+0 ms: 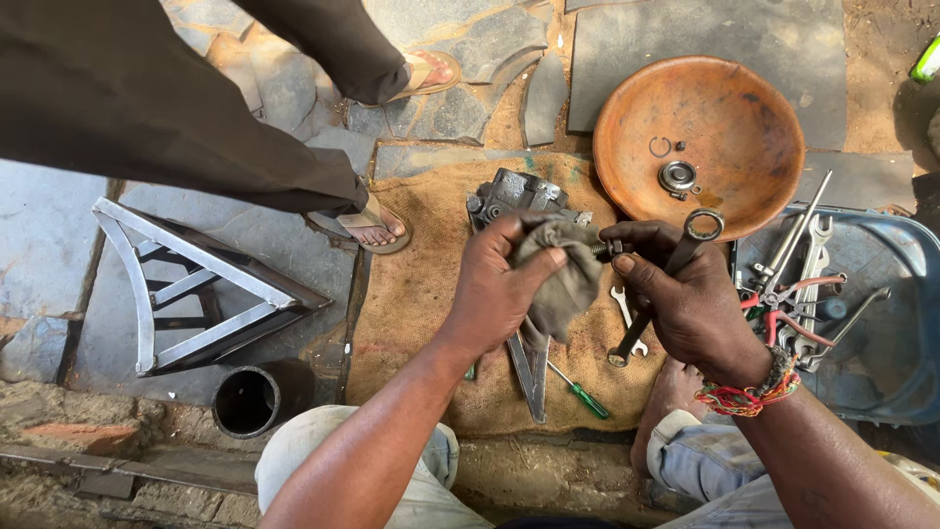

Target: The person wipes a metal mechanical housing with a cloth, inserts a cylindrical internal component, and uses a wrench and a screwdriver to tighten fasteners on the assembly.

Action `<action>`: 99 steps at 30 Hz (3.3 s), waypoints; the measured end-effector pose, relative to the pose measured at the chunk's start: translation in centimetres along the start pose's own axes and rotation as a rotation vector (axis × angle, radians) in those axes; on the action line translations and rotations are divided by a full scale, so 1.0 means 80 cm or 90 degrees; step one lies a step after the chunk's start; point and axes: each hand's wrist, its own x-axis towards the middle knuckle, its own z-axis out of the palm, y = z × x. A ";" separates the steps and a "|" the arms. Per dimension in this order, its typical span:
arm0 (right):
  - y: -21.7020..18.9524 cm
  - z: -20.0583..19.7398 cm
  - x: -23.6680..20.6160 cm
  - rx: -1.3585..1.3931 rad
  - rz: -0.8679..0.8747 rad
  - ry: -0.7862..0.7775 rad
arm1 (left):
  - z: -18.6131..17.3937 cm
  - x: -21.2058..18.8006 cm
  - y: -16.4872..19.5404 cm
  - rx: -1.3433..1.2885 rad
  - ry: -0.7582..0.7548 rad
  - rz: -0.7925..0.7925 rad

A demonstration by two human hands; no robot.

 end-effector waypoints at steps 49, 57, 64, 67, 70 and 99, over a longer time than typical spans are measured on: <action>0.021 0.005 0.005 -0.157 0.009 0.062 | 0.015 -0.001 -0.011 0.018 -0.006 -0.012; 0.063 0.001 0.007 0.234 0.132 0.037 | 0.029 0.004 -0.033 0.023 0.024 -0.012; 0.082 -0.011 0.012 0.195 0.177 0.044 | 0.038 0.013 -0.068 0.130 0.087 -0.125; 0.091 -0.030 0.032 0.110 0.204 0.101 | 0.043 0.022 -0.078 0.064 0.160 -0.210; 0.109 -0.056 0.064 0.152 0.201 0.148 | 0.040 0.032 -0.083 -0.108 0.233 -0.267; 0.293 -0.162 0.144 0.317 0.391 0.146 | 0.044 -0.024 -0.096 0.347 -0.163 -0.214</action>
